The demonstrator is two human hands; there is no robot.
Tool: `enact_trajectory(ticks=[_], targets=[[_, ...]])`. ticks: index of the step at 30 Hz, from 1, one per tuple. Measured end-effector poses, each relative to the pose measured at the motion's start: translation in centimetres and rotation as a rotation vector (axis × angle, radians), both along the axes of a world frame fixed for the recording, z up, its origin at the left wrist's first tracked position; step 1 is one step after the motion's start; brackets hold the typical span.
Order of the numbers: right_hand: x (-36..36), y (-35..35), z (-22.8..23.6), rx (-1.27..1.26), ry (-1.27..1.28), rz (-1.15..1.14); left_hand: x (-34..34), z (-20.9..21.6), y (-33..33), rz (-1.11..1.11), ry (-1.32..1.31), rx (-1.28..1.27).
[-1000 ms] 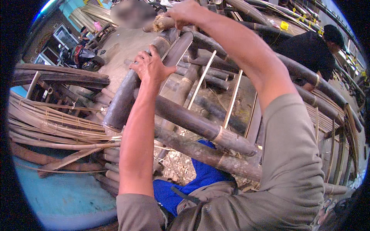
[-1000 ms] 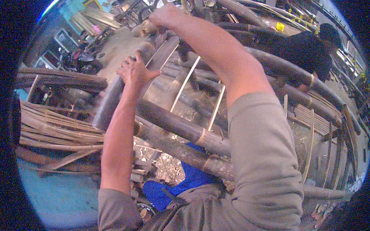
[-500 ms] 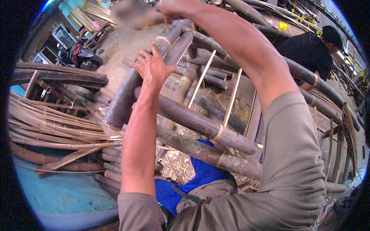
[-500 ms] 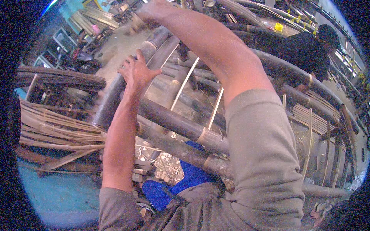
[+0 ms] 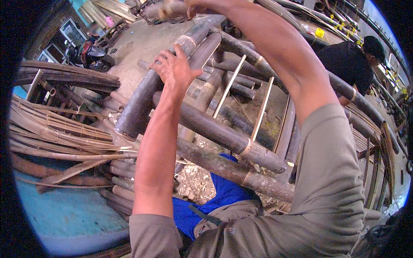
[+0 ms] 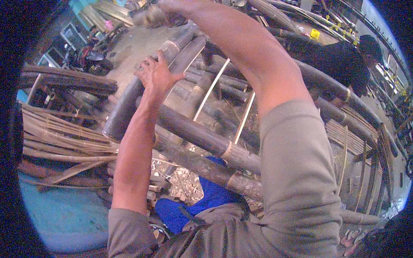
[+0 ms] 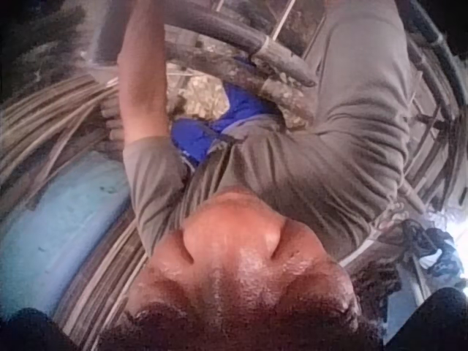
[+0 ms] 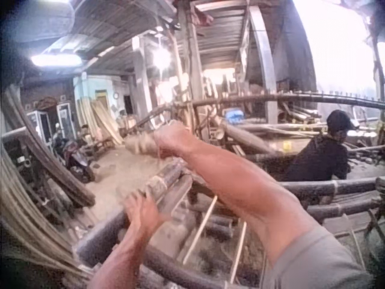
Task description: The person assembles a bamboo frame by fitting poles into joints and securing them with thin strips. They then use a knife to shave and smooth the ends of bamboo pieces to prepare them for insertion.
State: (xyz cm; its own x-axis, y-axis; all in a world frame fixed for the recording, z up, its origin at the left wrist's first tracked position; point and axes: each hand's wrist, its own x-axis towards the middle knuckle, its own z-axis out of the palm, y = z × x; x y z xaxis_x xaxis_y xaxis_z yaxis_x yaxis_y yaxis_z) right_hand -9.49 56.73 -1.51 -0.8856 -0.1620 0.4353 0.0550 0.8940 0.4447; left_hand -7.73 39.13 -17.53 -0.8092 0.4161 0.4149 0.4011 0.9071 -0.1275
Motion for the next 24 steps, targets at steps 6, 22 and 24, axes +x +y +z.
enact_trajectory(ticks=[6,22,24], targets=[[1.2,-1.5,-6.4,-0.201,-0.097,0.075,-0.2,-0.5,-0.7,0.002,-0.002,-0.026],[2.2,-2.2,-9.1,-0.237,-0.105,-0.008,1.4,-0.4,-22.0,0.097,-0.041,0.487],[4.2,-3.5,-8.6,-0.271,-0.158,0.088,1.4,-1.1,-21.2,0.133,0.011,0.658]])
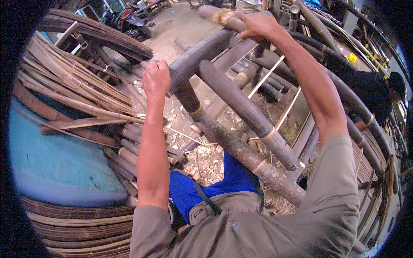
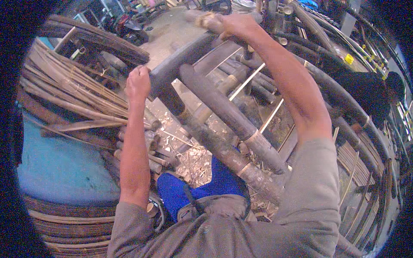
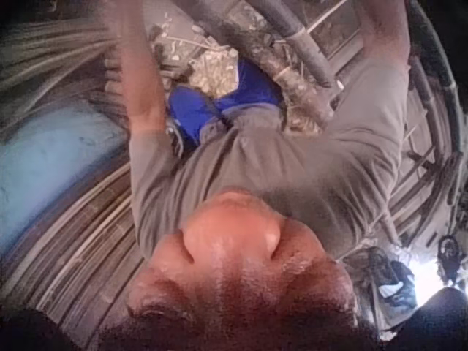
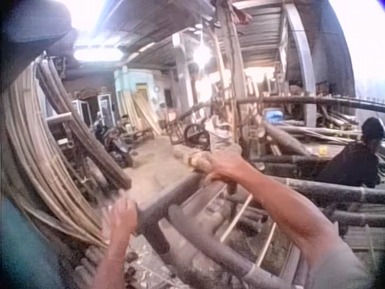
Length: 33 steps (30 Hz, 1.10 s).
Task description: The person assembles a bamboo frame by fitting poles into joints and securing them with thin strips. They then use a knife to shave and smooth the ends of bamboo pieces to prepare them for insertion.
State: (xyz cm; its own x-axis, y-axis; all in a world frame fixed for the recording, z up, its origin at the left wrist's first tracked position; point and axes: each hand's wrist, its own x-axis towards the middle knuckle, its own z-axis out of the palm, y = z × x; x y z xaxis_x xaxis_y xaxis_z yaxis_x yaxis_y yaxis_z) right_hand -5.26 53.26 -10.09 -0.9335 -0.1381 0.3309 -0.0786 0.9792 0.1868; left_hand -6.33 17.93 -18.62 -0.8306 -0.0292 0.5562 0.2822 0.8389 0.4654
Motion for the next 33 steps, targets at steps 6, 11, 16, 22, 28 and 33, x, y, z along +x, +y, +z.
enact_trajectory(ticks=[6,11,16,22,28,33], targets=[[7.1,-8.7,4.3,-0.284,0.209,0.469,1.8,-1.1,0.5,-0.018,0.050,0.494],[6.4,-12.6,3.1,-0.299,0.258,0.400,0.5,-2.3,-0.1,-0.011,0.149,0.480],[9.0,-12.1,4.6,-0.089,-0.165,0.428,-0.9,-3.8,-0.6,-0.066,0.295,0.330],[3.7,-11.1,3.6,-0.407,0.112,0.550,0.8,-3.2,1.5,-0.058,0.233,0.395],[8.7,-12.1,3.5,-0.091,-0.096,0.446,0.1,-4.0,-0.7,-0.037,0.261,0.296],[6.1,-10.1,4.1,-0.207,0.317,0.414,-0.9,-5.0,-0.7,-0.064,0.332,0.215]])
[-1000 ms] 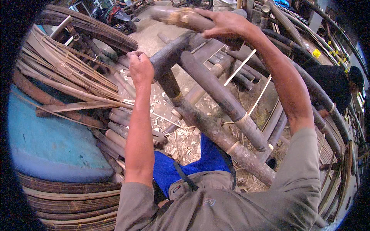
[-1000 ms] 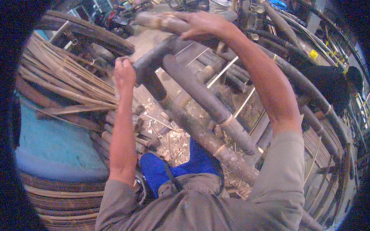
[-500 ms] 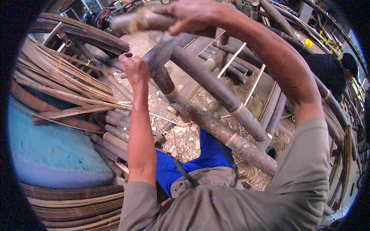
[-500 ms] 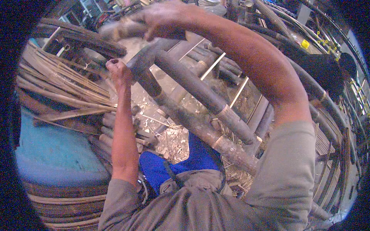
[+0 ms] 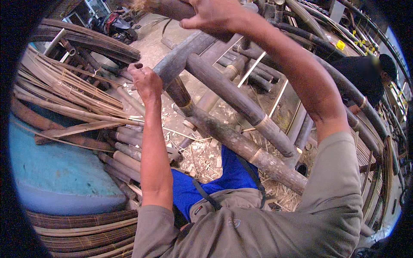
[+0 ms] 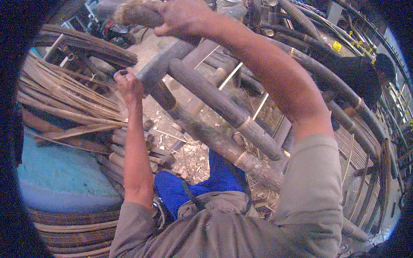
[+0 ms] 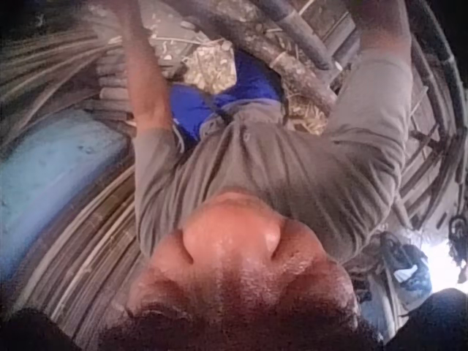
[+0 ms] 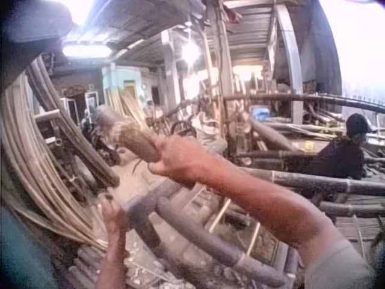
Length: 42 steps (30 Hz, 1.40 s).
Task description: The person assembles a bamboo frame by fitting poles into joints and securing them with thin strips. They then use a knife to shave and smooth the ends of bamboo pieces to prepare them for insertion.
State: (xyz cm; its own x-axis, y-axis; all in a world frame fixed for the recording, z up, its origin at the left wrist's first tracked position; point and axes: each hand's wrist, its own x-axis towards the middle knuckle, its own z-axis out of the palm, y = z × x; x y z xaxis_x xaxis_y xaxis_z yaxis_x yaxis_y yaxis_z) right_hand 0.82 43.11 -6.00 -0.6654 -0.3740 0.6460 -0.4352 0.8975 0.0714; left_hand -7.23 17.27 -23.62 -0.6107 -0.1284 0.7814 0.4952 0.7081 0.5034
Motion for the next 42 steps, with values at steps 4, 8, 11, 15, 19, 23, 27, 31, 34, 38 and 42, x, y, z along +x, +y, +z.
enact_trajectory(ticks=[4,8,11,15,19,23,27,31,34,38,42], targets=[[1.8,-0.1,-4.9,0.162,-0.354,-0.010,2.4,1.8,0.8,0.000,-0.148,0.151],[3.2,2.1,-2.6,0.163,-0.277,-0.109,2.8,2.4,0.7,0.004,-0.258,0.039],[3.5,7.9,-2.5,0.044,-0.085,-0.248,5.3,5.2,2.0,0.058,-0.276,-0.381],[3.1,14.0,-1.6,-0.201,-0.193,-0.291,3.8,7.3,4.8,-0.050,-0.471,-0.825],[0.3,19.5,-3.7,-0.340,-0.316,-0.300,-0.1,7.2,13.1,-0.137,-0.475,-0.858],[-2.1,18.3,-1.3,-0.104,-0.147,-0.393,-0.2,7.0,18.1,-0.034,-0.374,-0.833],[-3.9,14.6,4.3,-0.197,0.187,-0.384,0.1,5.8,18.7,-0.016,-0.328,-0.792],[-7.9,16.4,0.1,-0.218,0.183,-0.484,0.8,6.4,20.4,-0.075,-0.339,-0.768],[-9.7,16.4,-4.6,0.254,-0.314,-0.606,0.1,6.2,19.2,-0.050,-0.370,-0.797],[-7.6,15.4,0.2,0.261,-0.398,-0.513,-0.2,5.9,18.9,-0.039,-0.315,-0.789],[-7.7,16.1,0.6,-0.128,0.037,-0.468,-0.3,5.5,18.9,-0.056,-0.315,-0.778]])
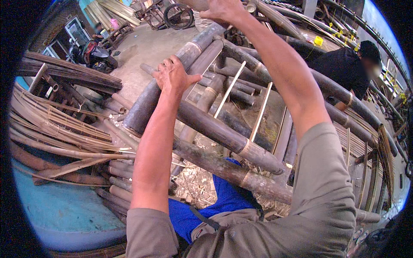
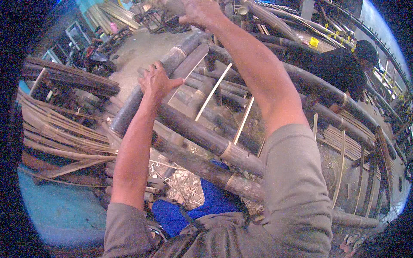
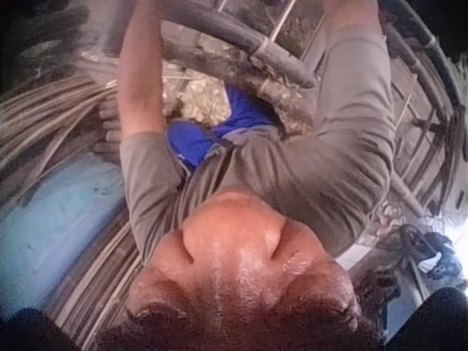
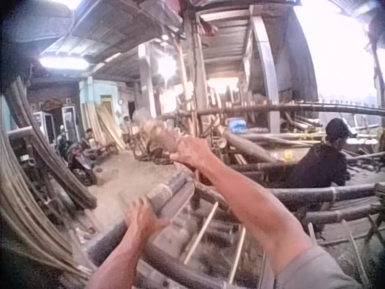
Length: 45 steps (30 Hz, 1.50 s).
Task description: The person assembles a bamboo frame by fitting poles into joints and securing them with thin strips. They then use a knife to shave and smooth the ends of bamboo pieces to prepare them for insertion.
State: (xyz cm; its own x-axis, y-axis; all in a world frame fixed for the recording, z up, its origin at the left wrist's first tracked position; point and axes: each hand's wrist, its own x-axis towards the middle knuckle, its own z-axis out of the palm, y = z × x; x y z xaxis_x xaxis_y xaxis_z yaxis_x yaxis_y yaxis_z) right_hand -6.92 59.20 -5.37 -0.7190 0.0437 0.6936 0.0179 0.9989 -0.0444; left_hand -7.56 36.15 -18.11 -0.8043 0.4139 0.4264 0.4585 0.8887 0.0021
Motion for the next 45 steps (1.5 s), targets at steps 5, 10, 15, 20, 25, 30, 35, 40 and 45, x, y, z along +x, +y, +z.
enact_trajectory(ticks=[5,10,15,20,25,30,35,40,45], targets=[[-0.2,-0.2,-7.0,0.200,-0.381,-0.077,-0.3,0.1,-0.2,-0.006,-0.020,-0.020],[0.9,-0.5,-2.2,0.135,-0.344,-0.086,0.3,0.4,0.0,0.014,-0.011,-0.023],[1.1,-0.4,-7.5,0.106,-0.344,-0.108,0.0,0.5,0.3,0.008,-0.018,-0.037],[2.5,0.9,-3.8,0.129,-0.366,-0.066,0.0,-0.3,0.7,-0.012,0.050,-0.026],[3.4,-1.1,-10.1,-0.011,-0.284,-0.041,-0.3,0.2,-0.5,0.033,0.031,-0.057],[4.0,1.3,-10.9,-0.050,-0.392,-0.109,-1.2,2.0,-5.8,-0.176,-0.171,-0.058],[6.7,1.6,-11.1,-0.066,-0.435,-0.186,0.9,1.3,-18.2,-0.027,-0.366,0.061],[8.8,-0.9,-10.7,-0.042,-0.439,-0.127,3.7,0.2,-18.8,0.063,-0.172,0.285],[11.2,-9.3,-7.9,-0.035,-0.311,0.302,2.8,-0.8,-19.3,0.129,-0.078,0.206]])
